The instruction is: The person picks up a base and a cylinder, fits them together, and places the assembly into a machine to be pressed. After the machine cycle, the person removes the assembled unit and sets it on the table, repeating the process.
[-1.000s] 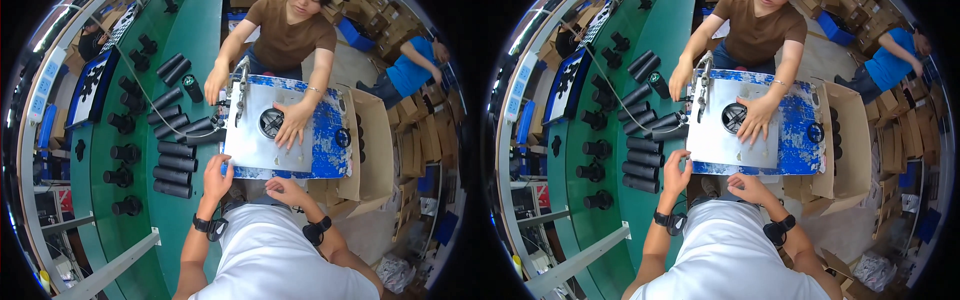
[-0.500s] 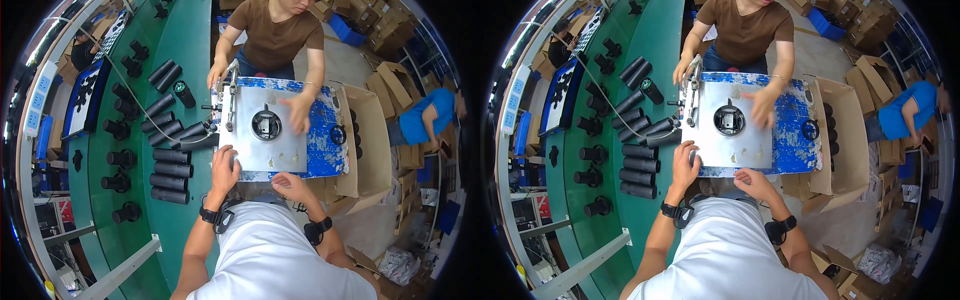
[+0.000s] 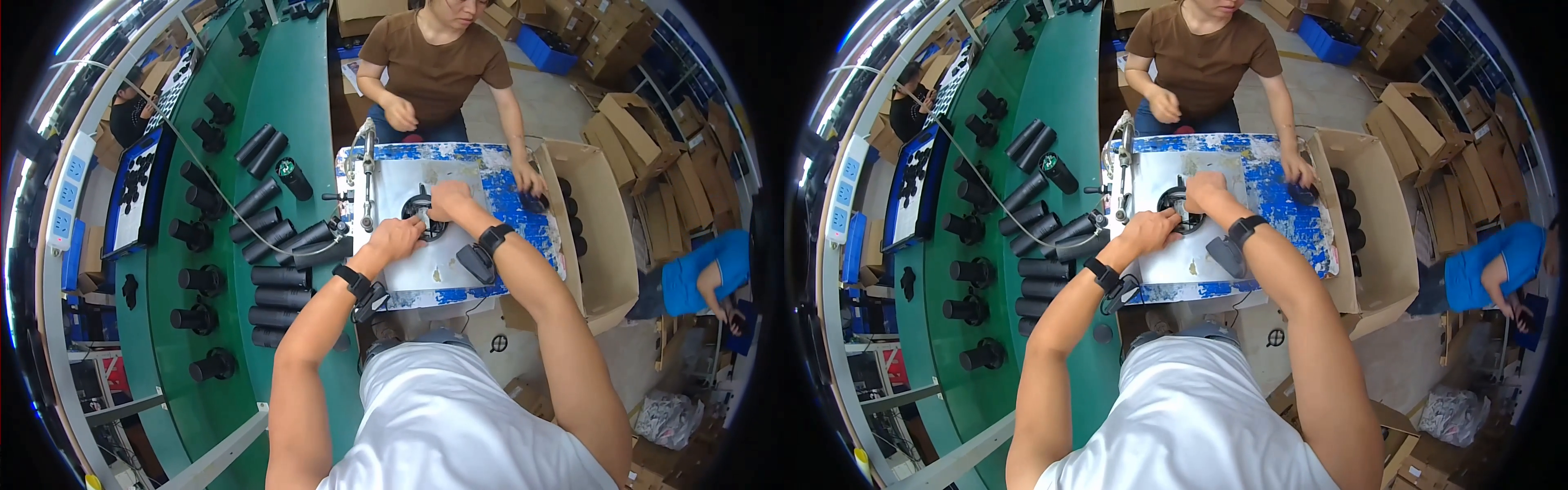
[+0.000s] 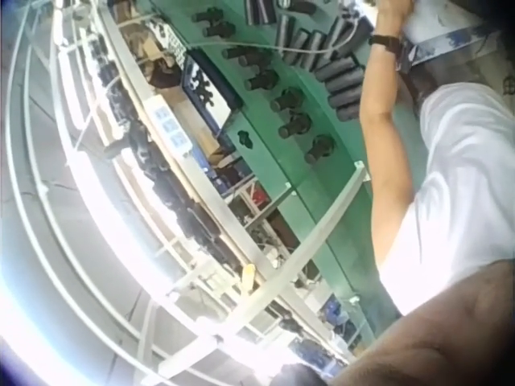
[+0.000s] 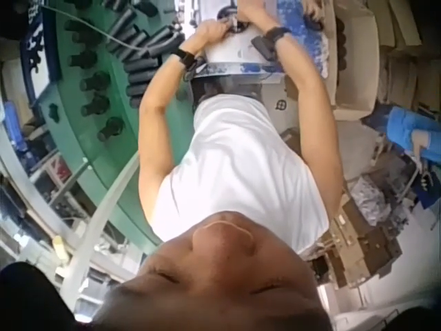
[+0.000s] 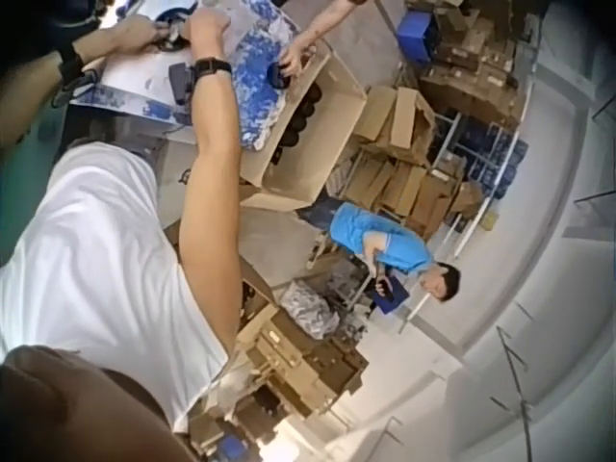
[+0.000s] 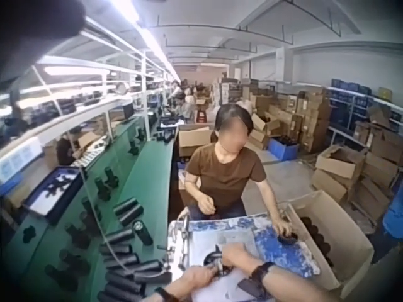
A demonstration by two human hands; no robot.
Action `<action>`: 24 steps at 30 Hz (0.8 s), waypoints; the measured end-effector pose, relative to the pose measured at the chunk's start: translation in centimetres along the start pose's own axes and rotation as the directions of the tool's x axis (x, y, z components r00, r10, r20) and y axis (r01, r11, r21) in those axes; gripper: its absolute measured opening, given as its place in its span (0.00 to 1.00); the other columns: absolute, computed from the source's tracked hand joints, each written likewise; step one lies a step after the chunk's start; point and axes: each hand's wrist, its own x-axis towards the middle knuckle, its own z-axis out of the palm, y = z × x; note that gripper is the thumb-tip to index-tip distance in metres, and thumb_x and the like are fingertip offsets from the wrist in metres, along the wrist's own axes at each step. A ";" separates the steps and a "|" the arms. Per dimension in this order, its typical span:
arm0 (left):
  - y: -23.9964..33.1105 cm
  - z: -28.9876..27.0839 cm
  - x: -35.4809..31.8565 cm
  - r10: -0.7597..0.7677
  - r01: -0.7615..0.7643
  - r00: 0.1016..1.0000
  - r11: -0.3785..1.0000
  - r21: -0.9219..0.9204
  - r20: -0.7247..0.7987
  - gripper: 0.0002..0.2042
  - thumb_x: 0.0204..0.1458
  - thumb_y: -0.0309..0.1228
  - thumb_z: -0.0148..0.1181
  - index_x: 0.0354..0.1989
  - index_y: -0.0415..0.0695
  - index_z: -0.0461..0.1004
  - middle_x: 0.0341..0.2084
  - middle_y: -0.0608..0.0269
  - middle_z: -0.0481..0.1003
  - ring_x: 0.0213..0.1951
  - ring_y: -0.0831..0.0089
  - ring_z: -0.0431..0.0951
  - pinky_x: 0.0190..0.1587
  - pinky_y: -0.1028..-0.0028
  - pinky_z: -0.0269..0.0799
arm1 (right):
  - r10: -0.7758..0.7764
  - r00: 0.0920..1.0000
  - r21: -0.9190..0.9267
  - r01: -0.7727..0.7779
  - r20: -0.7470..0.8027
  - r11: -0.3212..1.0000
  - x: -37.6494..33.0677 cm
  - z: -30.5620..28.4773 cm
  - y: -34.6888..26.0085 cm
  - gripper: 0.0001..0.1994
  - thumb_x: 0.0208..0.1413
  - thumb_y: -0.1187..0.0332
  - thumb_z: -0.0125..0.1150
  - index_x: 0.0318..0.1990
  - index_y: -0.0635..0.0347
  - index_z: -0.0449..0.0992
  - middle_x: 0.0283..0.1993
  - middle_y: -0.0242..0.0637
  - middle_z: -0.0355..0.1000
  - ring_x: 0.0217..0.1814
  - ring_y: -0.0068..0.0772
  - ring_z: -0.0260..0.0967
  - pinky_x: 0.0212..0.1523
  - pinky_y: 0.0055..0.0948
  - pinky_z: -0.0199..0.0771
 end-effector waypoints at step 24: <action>6.8 2.2 -17.0 -0.815 0.324 0.347 0.568 -0.756 -0.464 0.08 0.52 0.29 0.58 0.37 0.40 0.75 0.31 0.53 0.76 0.30 0.58 0.79 0.34 0.68 0.75 | 0.067 0.867 0.844 0.458 -0.493 0.279 -3.6 10.4 7.2 0.10 0.61 0.65 0.59 0.31 0.62 0.73 0.20 0.23 0.65 0.23 0.13 0.58 0.23 0.20 0.58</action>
